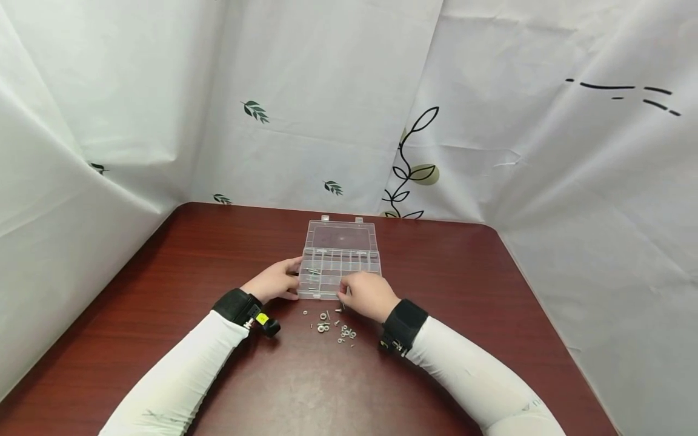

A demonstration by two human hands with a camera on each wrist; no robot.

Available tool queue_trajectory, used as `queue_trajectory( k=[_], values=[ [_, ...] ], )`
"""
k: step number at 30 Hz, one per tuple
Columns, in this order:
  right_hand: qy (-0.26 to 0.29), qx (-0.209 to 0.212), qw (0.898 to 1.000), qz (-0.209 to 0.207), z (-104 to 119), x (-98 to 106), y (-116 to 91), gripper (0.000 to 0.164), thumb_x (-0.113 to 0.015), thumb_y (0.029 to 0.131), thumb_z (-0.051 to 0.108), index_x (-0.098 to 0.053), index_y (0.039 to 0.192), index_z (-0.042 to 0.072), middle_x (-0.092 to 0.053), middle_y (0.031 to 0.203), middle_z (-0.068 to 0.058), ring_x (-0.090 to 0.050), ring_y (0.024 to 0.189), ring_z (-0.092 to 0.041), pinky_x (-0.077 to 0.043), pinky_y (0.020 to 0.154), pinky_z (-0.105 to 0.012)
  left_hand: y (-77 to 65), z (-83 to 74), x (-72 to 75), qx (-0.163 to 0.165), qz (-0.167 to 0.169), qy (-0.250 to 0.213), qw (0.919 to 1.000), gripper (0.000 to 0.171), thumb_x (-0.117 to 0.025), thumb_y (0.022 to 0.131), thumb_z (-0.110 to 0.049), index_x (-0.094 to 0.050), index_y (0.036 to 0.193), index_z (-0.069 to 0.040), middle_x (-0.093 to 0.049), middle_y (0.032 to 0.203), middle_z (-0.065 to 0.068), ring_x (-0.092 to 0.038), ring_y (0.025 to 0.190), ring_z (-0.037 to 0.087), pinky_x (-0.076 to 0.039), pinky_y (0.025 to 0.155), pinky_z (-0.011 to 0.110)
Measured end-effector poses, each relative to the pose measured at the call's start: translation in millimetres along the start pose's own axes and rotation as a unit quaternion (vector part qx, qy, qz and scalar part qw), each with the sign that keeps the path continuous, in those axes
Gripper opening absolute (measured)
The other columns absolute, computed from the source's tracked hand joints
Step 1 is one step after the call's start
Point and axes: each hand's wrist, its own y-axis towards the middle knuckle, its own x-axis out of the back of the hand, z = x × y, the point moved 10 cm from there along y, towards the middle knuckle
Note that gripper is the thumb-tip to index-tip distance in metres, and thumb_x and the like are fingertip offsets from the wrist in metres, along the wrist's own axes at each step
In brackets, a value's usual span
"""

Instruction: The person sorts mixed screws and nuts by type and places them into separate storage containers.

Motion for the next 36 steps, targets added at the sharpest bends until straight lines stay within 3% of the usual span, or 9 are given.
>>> queue_trajectory(
  k=[16,26,36],
  values=[
    [-0.063,0.001,0.998,0.014,2,-20,-8,0.019,-0.074,0.085,0.029,-0.064,0.070,0.024,-0.056,0.063,0.011,-0.050,0.056,-0.008,-0.043,0.050,-0.031,4.2,3.4,0.9,-0.002,0.006,0.002,1.0000,0.080,-0.050,0.085,0.008,-0.023,0.158,-0.007,-0.042,0.146,0.024,-0.065,0.088,0.025,-0.059,0.072,0.040],
    [-0.071,0.007,0.997,0.022,5,-21,-8,0.020,-0.076,0.084,0.026,-0.062,0.069,0.021,-0.056,0.062,0.009,-0.053,0.055,-0.011,-0.046,0.050,-0.034,4.0,2.9,0.9,-0.004,0.005,0.005,1.0000,0.079,-0.051,0.086,0.008,-0.023,0.158,-0.007,-0.044,0.144,0.024,-0.066,0.090,0.025,-0.059,0.072,0.040],
    [-0.089,0.026,0.996,0.001,10,-17,-8,0.028,-0.070,0.082,0.017,-0.053,0.059,0.022,-0.051,0.055,0.007,-0.048,0.049,-0.012,-0.041,0.044,-0.035,1.1,-0.3,0.3,-0.005,0.003,0.006,1.0000,0.079,-0.051,0.085,0.008,-0.023,0.158,-0.006,-0.042,0.145,0.025,-0.066,0.089,0.026,-0.059,0.073,0.041]
  ],
)
